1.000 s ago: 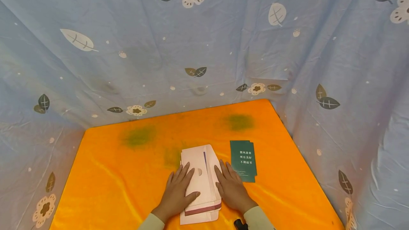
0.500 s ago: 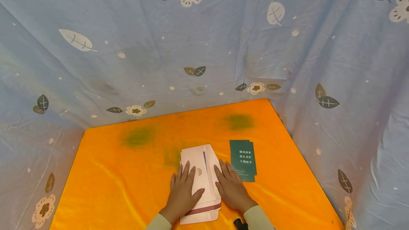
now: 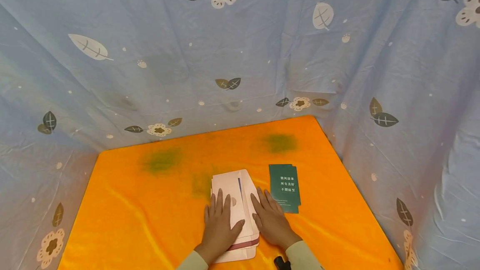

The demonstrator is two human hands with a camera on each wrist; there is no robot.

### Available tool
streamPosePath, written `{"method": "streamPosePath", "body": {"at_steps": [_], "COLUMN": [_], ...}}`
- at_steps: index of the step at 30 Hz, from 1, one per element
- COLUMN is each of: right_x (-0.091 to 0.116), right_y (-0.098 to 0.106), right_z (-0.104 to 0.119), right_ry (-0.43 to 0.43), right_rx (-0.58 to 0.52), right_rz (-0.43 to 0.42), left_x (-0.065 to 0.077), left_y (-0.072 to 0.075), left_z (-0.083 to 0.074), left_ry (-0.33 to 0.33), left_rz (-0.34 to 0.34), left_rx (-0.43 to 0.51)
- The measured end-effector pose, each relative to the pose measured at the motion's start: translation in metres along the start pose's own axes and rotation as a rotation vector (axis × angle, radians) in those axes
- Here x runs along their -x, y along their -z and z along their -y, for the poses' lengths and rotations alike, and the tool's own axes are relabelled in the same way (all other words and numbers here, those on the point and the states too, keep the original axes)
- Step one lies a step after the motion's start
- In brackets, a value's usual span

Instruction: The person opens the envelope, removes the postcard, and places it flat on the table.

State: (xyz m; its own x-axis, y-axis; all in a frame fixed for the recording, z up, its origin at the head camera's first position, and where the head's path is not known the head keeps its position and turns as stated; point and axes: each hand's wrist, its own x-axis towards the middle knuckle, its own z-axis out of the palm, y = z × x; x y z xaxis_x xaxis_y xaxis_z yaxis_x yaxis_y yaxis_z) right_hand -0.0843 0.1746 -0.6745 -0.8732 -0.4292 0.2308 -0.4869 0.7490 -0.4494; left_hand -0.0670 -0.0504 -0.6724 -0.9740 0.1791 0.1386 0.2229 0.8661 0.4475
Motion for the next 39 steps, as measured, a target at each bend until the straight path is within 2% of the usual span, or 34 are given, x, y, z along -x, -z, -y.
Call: {"method": "streamPosePath", "body": {"at_steps": [9,16,21,28,33,39], "right_x": [0.000,0.000,0.001,-0.004,-0.001,-0.001], "right_y": [-0.001,-0.003,-0.005,0.005,-0.003,-0.001], "right_z": [-0.001,-0.004,-0.006,0.004,-0.003,-0.002], "right_ry": [-0.006,0.009,0.015,-0.055,-0.030,-0.006], "right_rx": [-0.002,0.004,0.022,0.009,0.006,-0.019], "right_rz": [0.017,0.001,-0.008,0.076,0.028,0.005], "left_x": [0.000,-0.001,-0.002,-0.002,-0.003,-0.002], "left_y": [-0.006,-0.010,-0.012,-0.011,-0.012,-0.014], "left_z": [-0.014,-0.017,-0.018,-0.017,-0.016,-0.014], "left_ry": [-0.004,0.006,-0.031,-0.083,-0.127,-0.155], "left_rz": [-0.002,-0.026,-0.076,-0.111,-0.160,-0.186], "left_rx": [-0.026,-0.018,0.022,0.063,0.103,0.085]}}
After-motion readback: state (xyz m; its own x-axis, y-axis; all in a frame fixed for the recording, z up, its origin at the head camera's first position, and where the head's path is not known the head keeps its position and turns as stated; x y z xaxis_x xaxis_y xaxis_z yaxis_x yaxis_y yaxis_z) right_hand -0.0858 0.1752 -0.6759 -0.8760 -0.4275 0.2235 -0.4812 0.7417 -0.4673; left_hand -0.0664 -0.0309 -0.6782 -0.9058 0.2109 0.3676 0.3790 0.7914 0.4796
